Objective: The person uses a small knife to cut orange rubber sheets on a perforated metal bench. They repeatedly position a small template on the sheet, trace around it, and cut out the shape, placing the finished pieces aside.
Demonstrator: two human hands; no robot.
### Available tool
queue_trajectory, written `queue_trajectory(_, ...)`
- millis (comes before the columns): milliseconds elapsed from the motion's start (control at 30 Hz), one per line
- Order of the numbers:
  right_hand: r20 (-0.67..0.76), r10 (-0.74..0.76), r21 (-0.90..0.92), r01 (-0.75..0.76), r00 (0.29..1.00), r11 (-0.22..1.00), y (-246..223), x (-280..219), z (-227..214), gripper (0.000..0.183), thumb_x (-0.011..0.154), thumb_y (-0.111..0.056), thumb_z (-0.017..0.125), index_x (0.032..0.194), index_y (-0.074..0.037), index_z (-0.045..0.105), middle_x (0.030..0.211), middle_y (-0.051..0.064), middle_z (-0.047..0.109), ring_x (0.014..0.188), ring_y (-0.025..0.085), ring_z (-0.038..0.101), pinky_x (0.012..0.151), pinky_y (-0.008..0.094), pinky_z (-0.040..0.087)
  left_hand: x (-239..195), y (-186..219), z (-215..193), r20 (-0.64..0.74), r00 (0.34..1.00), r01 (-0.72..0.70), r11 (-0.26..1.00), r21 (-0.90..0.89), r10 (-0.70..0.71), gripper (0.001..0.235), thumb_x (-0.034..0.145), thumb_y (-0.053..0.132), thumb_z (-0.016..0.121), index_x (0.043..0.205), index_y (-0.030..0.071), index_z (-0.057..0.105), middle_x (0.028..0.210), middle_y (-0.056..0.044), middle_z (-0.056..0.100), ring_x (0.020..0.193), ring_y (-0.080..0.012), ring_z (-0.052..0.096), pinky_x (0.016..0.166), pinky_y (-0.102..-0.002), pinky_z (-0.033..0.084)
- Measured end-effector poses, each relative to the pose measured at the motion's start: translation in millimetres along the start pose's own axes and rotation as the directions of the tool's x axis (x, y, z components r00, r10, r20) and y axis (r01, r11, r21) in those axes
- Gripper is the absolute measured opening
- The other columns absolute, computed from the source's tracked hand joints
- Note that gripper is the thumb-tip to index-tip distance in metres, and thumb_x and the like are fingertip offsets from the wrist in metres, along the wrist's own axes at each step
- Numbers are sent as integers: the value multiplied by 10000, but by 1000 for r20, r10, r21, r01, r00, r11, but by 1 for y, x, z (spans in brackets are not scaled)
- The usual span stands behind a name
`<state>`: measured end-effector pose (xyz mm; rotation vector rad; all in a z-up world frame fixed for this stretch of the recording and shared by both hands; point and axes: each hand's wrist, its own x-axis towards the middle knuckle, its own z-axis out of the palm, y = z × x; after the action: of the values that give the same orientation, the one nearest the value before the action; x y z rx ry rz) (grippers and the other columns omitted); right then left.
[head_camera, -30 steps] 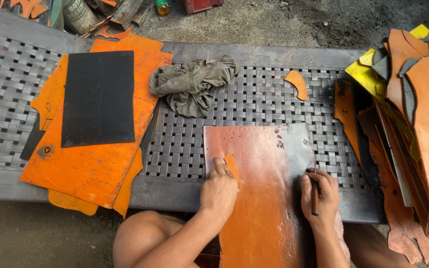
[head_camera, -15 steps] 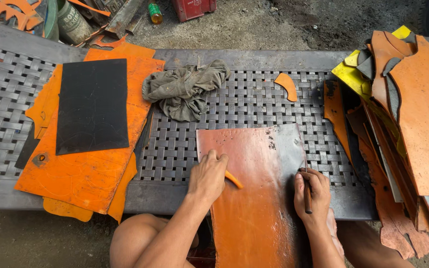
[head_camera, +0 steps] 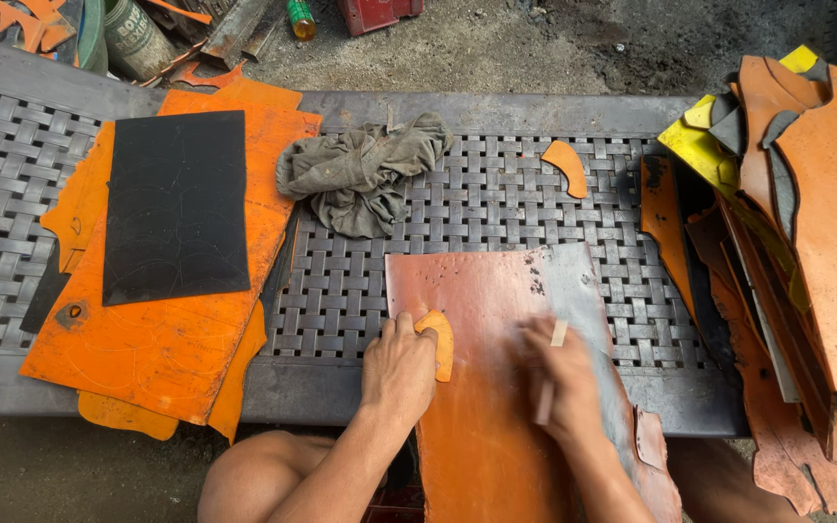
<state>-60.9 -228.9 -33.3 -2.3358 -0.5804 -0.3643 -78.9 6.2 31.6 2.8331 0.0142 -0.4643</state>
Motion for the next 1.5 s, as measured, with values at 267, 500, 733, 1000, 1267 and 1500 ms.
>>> queue_trajectory(267,508,120,-23,-126,853,992,24,90,9,561,856,-207,593,1418,-213,596,1303,127,641,1196,343,618,1059,392,468,-2,-6,18,38,996,-78,994,72,76,455,905,151,676,1295,-74,609,1203,-220,578,1112,-332,578,875,-447,534)
queue_trajectory(500,-58,72,-251,-84,996,964,54,95,-30,471,1016,-229,595,1423,7,562,1488,255,542,1464,452,435,1229,561,264,9,1,20,-55,984,-162,976,142,171,497,884,169,689,1328,-38,611,1210,-173,585,1149,-309,548,919,-428,489)
queue_trajectory(733,161,198,-124,-179,967,976,10,44,5,461,921,-321,677,1295,-53,648,1473,204,552,1462,404,391,1199,562,231,60,23,18,-145,947,-293,956,-23,287,553,885,302,699,1376,68,599,1370,-240,494,1288,-387,441,1019,-515,388)
queue_trajectory(1000,218,116,-155,-83,969,984,11,50,8,501,871,-379,705,1274,-83,674,1452,139,586,1444,358,421,1195,542,249,79,15,26,-200,944,-288,951,-109,263,578,897,429,660,1454,354,525,1617,-258,175,1471,-464,168,1165,-632,122)
queue_trajectory(1267,158,117,-202,-84,981,976,4,55,10,470,882,-411,698,1234,-100,706,1422,99,623,1436,320,455,1205,510,274,87,10,30,-114,957,-278,956,-95,267,535,987,409,539,1515,393,452,1667,-225,73,1504,-477,97,1174,-668,43)
queue_trajectory(1500,170,114,-206,-77,979,975,4,57,9,467,889,-412,691,1242,-106,704,1429,98,620,1431,327,447,1198,515,268,87,11,36,-175,951,-276,956,-101,256,555,969,417,549,1513,352,458,1654,-236,107,1500,-465,121,1175,-664,51)
